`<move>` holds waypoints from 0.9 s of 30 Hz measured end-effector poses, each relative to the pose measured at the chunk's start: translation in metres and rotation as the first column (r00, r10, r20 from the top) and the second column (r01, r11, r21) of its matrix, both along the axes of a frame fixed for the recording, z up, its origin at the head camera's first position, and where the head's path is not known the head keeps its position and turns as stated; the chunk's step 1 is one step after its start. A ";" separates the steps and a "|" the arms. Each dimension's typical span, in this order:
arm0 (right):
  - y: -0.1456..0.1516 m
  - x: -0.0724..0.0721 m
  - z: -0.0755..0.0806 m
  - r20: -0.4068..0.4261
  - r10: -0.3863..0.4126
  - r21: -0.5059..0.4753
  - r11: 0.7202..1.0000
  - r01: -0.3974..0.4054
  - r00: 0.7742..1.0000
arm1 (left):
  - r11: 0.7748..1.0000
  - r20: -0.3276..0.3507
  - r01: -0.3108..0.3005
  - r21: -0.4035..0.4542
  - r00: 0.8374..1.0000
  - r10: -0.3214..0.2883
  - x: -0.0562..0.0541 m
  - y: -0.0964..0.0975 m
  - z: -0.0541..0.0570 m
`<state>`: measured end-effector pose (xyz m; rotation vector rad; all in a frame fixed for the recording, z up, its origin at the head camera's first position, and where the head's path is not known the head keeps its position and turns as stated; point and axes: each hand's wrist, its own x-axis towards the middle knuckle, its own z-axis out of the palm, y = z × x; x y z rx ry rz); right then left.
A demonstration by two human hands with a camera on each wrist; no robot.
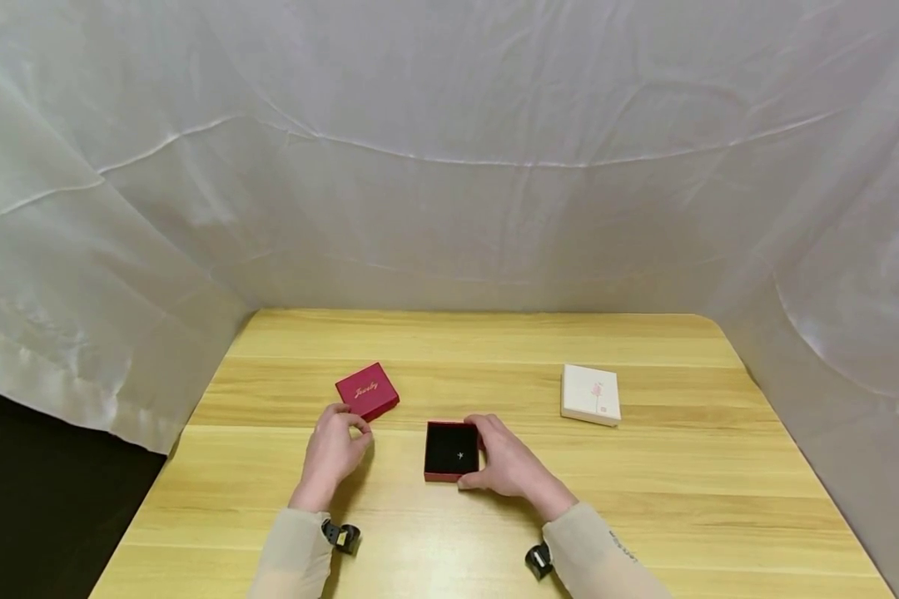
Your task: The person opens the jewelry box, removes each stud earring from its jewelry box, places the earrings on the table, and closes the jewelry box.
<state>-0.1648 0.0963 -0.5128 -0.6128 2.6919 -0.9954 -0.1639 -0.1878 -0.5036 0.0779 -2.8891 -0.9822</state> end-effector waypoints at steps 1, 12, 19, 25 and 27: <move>0.000 0.000 0.000 0.001 -0.001 -0.001 1.000 0.001 1.000 | 1.000 0.009 -0.005 0.003 1.000 0.005 -0.001 0.000 0.000; 0.000 0.000 0.001 0.003 -0.004 0.001 1.000 0.004 1.000 | 1.000 0.040 -0.027 0.003 0.999 0.027 -0.007 -0.003 -0.001; -0.001 -0.001 0.000 -0.019 -0.003 -0.007 1.000 0.003 1.000 | 0.999 0.058 -0.029 -0.045 0.998 0.032 -0.009 -0.009 -0.003; -0.001 -0.001 0.000 -0.019 -0.003 -0.005 1.000 0.003 1.000 | 0.997 0.079 -0.024 -0.079 0.996 0.031 -0.010 -0.018 -0.006; -0.001 -0.001 0.000 -0.014 -0.005 -0.006 1.000 0.005 1.000 | 0.996 0.084 -0.026 -0.087 0.996 0.033 -0.009 -0.021 -0.005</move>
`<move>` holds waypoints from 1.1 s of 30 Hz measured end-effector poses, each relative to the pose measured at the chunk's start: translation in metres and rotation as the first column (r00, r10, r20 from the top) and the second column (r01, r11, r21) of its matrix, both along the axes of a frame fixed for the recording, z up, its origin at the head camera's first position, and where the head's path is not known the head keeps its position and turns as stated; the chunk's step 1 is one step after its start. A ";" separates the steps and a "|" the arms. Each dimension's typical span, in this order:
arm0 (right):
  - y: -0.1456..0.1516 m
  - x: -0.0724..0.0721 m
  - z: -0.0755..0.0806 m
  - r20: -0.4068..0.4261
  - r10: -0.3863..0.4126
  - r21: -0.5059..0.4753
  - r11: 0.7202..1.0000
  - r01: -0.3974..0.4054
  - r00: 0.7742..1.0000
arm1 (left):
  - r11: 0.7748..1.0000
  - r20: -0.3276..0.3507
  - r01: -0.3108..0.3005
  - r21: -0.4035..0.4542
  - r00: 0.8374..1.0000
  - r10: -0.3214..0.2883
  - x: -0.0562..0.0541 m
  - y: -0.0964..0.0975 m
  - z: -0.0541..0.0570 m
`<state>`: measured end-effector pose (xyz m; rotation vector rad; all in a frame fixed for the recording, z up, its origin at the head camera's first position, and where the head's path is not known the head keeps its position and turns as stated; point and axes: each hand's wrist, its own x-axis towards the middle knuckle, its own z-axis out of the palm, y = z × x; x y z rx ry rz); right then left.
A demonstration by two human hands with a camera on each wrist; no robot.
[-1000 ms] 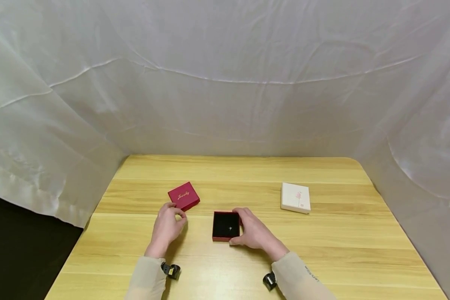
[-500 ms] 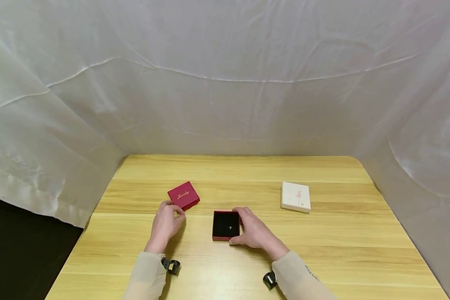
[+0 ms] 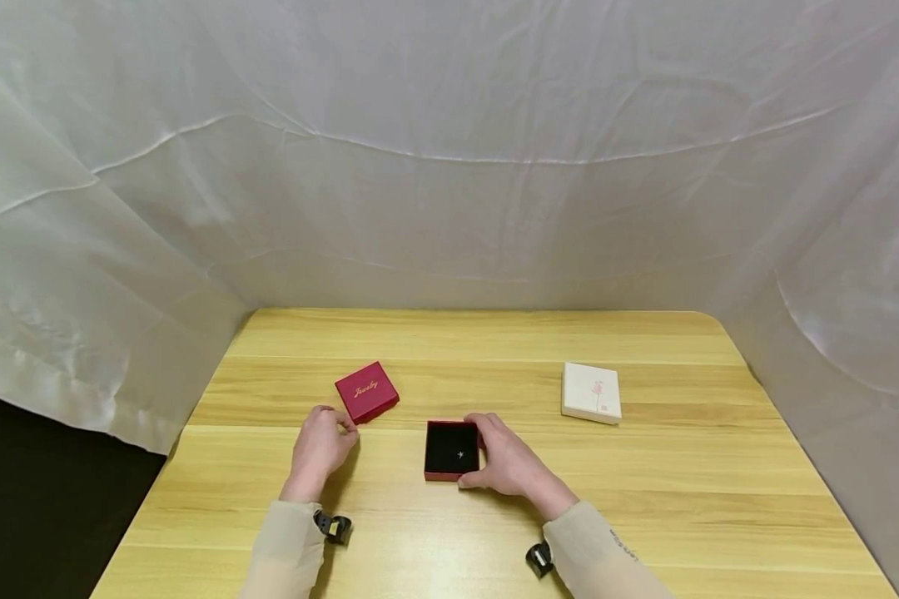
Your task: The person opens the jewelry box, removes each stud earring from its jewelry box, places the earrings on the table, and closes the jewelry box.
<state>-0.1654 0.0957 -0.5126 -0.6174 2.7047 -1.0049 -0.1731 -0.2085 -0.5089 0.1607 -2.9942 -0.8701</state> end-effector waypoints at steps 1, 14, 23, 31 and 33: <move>0.000 0.000 0.000 0.002 -0.001 -0.001 1.000 0.001 1.000 | 1.000 0.004 -0.002 -0.001 1.000 0.002 0.000 -0.001 0.000; 0.000 0.000 0.000 0.006 0.001 0.003 1.000 -0.001 1.000 | 1.000 0.030 -0.014 -0.015 0.999 0.014 -0.002 -0.012 0.003; 0.000 0.000 -0.001 0.002 0.002 0.000 1.000 -0.002 1.000 | 1.000 0.021 -0.003 -0.012 1.000 0.004 -0.003 -0.015 0.005; 0.000 0.000 -0.001 0.003 0.001 0.002 1.000 -0.001 1.000 | 0.999 0.089 -0.030 0.027 0.996 0.027 -0.002 -0.017 0.010; 0.001 -0.001 -0.001 0.002 0.001 0.003 1.000 -0.001 1.000 | 0.999 0.096 -0.040 0.036 0.995 0.037 -0.002 -0.017 0.012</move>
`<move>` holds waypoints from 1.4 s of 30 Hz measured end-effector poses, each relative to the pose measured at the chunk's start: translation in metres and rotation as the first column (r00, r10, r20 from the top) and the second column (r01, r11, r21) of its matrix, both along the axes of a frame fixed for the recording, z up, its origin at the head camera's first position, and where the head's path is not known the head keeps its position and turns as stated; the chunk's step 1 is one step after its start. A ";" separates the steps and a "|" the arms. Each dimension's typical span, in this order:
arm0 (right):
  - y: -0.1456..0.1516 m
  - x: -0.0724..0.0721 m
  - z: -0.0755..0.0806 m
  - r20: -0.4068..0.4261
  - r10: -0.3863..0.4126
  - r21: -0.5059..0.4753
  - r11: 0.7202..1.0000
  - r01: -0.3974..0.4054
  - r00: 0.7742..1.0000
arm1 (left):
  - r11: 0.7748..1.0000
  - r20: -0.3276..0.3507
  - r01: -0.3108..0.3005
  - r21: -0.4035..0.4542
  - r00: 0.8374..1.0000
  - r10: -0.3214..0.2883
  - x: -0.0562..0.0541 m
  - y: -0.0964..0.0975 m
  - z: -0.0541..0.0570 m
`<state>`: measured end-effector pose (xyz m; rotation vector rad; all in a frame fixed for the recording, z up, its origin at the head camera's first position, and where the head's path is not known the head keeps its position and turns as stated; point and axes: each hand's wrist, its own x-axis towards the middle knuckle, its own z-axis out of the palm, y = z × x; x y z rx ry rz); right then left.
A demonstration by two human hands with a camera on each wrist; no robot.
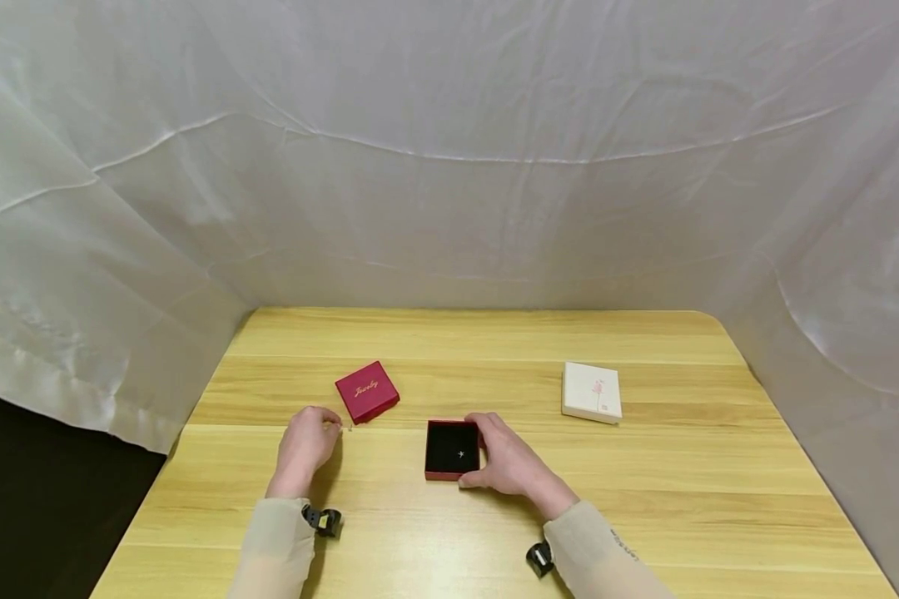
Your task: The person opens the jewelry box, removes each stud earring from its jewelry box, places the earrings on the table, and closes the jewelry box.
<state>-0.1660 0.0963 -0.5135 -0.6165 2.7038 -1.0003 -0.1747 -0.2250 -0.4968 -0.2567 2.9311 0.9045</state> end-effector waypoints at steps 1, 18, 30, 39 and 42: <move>0.000 0.000 0.000 -0.001 0.000 0.001 1.000 0.000 1.000 | 1.000 0.001 -0.006 0.006 1.000 0.006 0.000 0.000 0.001; 0.001 0.001 0.001 -0.006 0.011 -0.009 1.000 -0.011 1.000 | 0.980 -0.308 0.190 0.052 0.937 -0.165 0.011 0.045 0.016; 0.002 0.001 0.002 -0.004 0.020 -0.024 1.000 -0.020 1.000 | 0.929 -0.276 0.365 0.064 0.901 -0.335 0.020 0.084 0.011; 0.002 0.000 0.001 -0.008 0.022 -0.030 0.999 -0.023 1.000 | 0.888 -0.303 0.460 0.000 0.847 -0.438 0.019 0.101 0.002; 0.002 0.000 0.000 -0.010 0.023 -0.029 0.999 -0.023 1.000 | 0.878 -0.298 0.478 -0.008 0.837 -0.458 0.019 0.106 -0.001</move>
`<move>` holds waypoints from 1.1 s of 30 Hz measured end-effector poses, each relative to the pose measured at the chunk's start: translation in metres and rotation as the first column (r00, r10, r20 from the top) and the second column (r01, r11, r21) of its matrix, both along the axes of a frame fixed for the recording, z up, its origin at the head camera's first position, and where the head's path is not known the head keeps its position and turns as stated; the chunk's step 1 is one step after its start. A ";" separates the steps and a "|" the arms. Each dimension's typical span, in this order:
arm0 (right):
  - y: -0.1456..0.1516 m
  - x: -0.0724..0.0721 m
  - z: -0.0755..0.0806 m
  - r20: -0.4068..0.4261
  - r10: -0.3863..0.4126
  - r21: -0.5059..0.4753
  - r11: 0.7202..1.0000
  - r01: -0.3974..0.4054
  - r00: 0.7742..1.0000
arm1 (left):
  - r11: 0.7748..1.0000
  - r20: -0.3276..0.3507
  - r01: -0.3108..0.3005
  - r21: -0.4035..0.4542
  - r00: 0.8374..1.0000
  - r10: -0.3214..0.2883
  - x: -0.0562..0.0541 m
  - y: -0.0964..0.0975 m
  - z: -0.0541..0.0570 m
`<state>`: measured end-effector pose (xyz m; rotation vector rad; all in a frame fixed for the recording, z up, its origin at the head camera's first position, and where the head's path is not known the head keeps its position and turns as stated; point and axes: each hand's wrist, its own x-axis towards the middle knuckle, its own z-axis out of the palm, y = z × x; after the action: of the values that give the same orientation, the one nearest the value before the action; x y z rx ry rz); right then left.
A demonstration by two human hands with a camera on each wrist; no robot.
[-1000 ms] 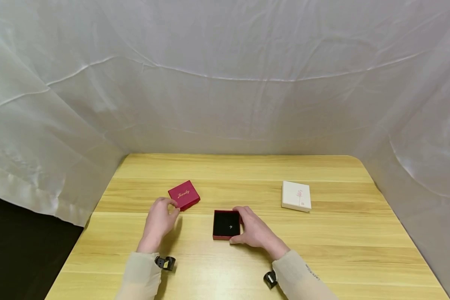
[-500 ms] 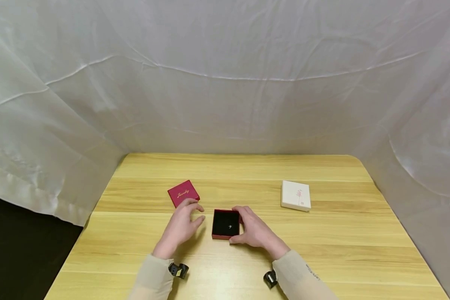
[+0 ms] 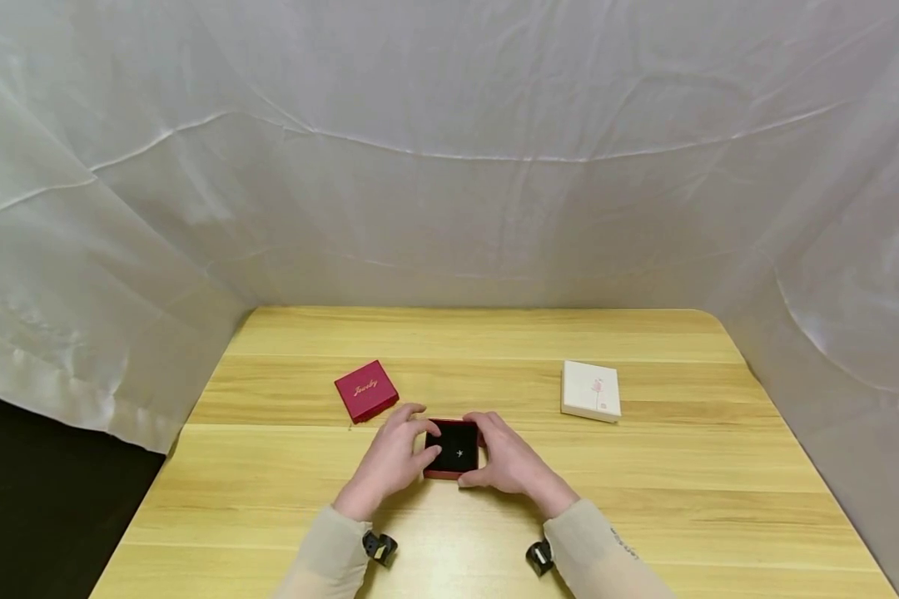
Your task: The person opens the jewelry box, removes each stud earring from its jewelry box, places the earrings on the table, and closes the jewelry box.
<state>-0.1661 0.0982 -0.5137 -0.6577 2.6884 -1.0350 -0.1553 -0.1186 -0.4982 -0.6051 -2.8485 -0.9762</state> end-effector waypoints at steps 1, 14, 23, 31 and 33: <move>0.000 0.000 -0.001 0.001 0.000 0.002 1.000 0.000 1.000 | 1.000 0.004 0.005 -0.004 1.000 -0.005 0.000 0.001 -0.001; 0.001 0.000 -0.003 0.002 0.014 -0.007 1.000 -0.013 1.000 | 0.997 0.037 0.058 -0.058 0.998 -0.056 -0.007 0.015 -0.012; 0.000 -0.001 -0.002 0.000 0.006 -0.005 1.000 -0.006 1.000 | 0.995 0.093 0.092 -0.039 0.992 -0.088 -0.008 0.016 -0.017; 0.000 -0.001 -0.002 0.002 0.005 -0.001 1.000 -0.005 1.000 | 0.992 0.090 0.121 -0.028 0.989 -0.118 -0.008 0.016 -0.018; 0.000 -0.002 -0.002 0.002 0.006 -0.002 1.000 -0.006 1.000 | 0.992 0.099 0.123 -0.032 0.988 -0.120 -0.008 0.016 -0.018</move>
<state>-0.1676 0.0986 -0.5159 -0.6639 2.6821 -1.0362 -0.1630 -0.1023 -0.5161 -0.7638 -2.9516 -0.9976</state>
